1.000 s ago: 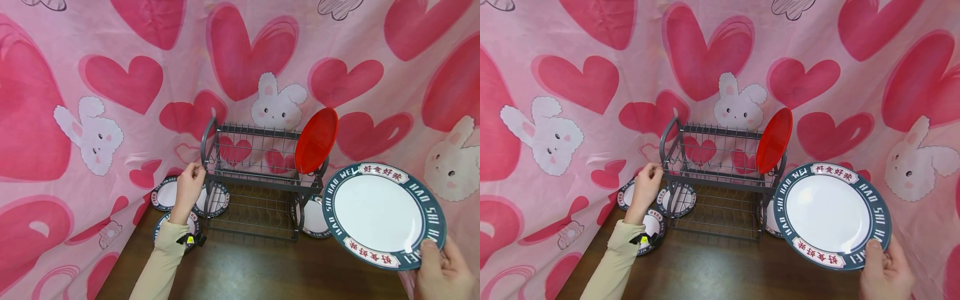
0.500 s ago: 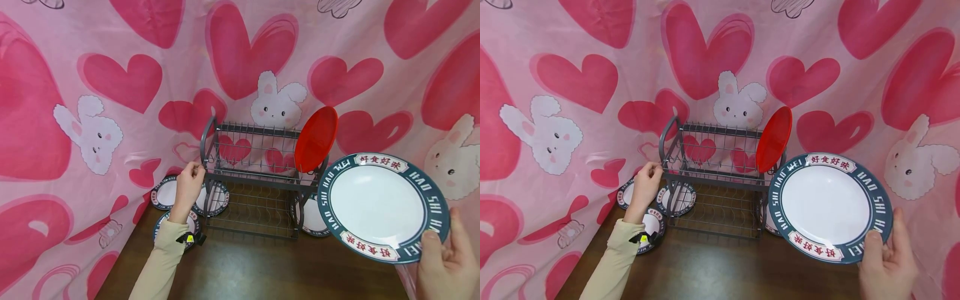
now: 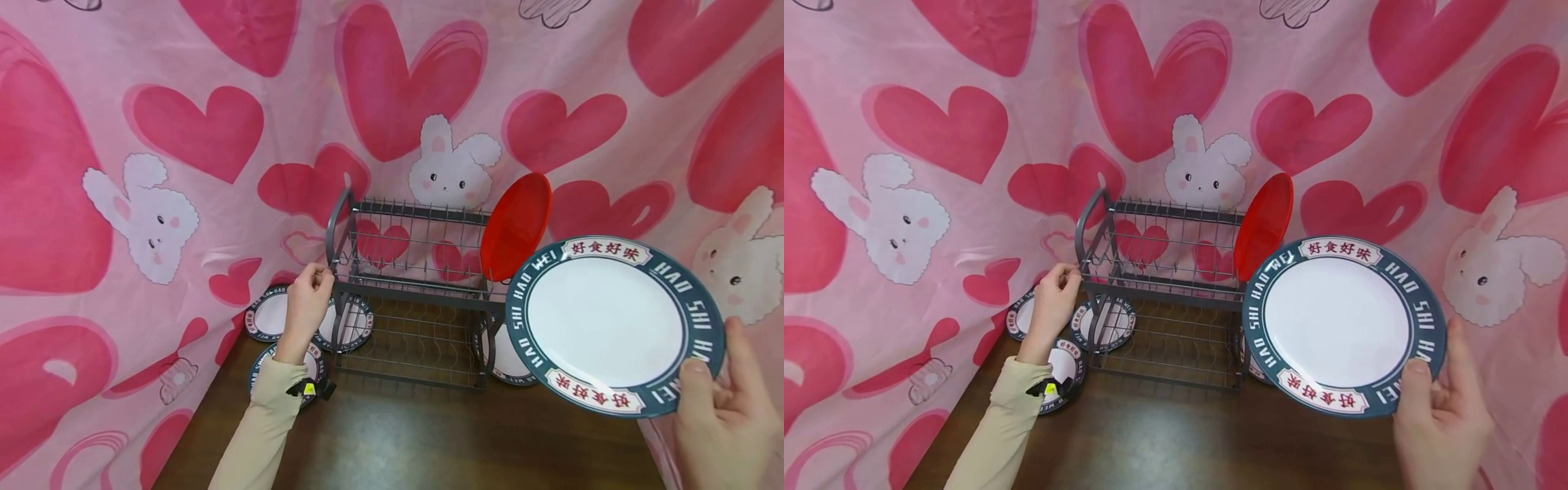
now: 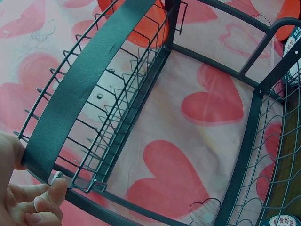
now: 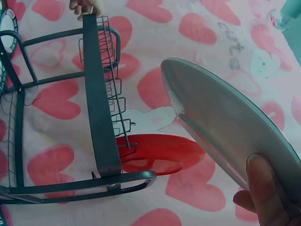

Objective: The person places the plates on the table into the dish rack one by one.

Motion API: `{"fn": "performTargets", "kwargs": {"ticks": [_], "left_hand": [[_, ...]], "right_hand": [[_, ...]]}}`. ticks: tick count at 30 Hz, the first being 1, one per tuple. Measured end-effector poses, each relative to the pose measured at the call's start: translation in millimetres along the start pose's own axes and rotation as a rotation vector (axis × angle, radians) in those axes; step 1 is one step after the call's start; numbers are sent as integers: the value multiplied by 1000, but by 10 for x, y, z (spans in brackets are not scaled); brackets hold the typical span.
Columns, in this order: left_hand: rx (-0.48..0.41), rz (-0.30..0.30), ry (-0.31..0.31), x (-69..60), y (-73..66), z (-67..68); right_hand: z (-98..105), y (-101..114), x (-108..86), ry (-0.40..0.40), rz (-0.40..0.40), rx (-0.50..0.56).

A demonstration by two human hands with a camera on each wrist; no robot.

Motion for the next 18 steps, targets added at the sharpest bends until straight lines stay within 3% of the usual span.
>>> {"fn": "performTargets", "kwargs": {"ticks": [2,9,15,18], "left_hand": [[0,0,3,-1,0,-1],[-4,1,5,-1,0,-3],[-3,-4,-1,3,4,-2],[-2,-3,-1,7,5,-6]], "right_hand": [[-24,18,-10,-7,35,-71],[-100,83,-17,-33,113,-86],[-147,164,8,13,145,-134],[-174,208,10,28,198,-134]]}}
Point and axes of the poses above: each hand's wrist, its own x-axis towards the middle knuckle, its own z-axis out of the back of the hand, y = z × x, the point moved 2 cm from there along x, towards the middle knuckle, and after that the axes turned 2 degrees about x, right-handed, at the moved point
